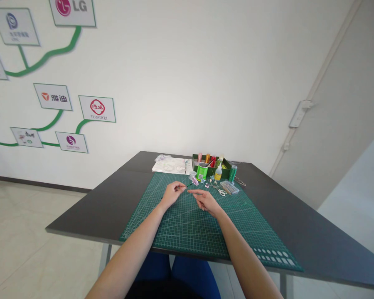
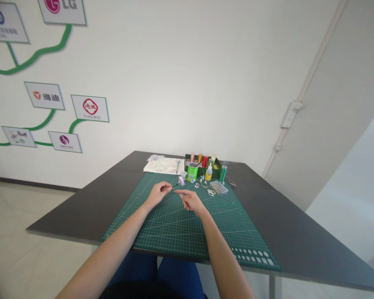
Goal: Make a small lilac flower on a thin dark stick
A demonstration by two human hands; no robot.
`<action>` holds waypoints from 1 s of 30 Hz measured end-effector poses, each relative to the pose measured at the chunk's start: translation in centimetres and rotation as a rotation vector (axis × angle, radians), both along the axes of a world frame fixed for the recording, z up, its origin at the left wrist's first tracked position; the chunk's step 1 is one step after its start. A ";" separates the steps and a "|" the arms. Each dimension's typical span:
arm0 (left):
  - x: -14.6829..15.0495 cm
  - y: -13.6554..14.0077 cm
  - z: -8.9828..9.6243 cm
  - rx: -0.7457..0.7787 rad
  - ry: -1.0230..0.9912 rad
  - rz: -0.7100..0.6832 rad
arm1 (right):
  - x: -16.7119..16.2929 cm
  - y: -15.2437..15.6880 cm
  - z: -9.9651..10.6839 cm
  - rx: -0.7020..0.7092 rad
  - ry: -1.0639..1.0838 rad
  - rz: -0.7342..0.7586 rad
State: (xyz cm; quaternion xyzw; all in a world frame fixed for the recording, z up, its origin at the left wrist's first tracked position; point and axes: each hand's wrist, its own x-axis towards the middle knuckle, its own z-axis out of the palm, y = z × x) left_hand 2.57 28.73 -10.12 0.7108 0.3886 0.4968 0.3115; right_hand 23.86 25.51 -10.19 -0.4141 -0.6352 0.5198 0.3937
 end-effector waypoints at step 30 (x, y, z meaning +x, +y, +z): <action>0.2 0.0 -0.1 -0.049 -0.077 -0.095 | -0.1 -0.1 0.0 -0.012 0.009 -0.010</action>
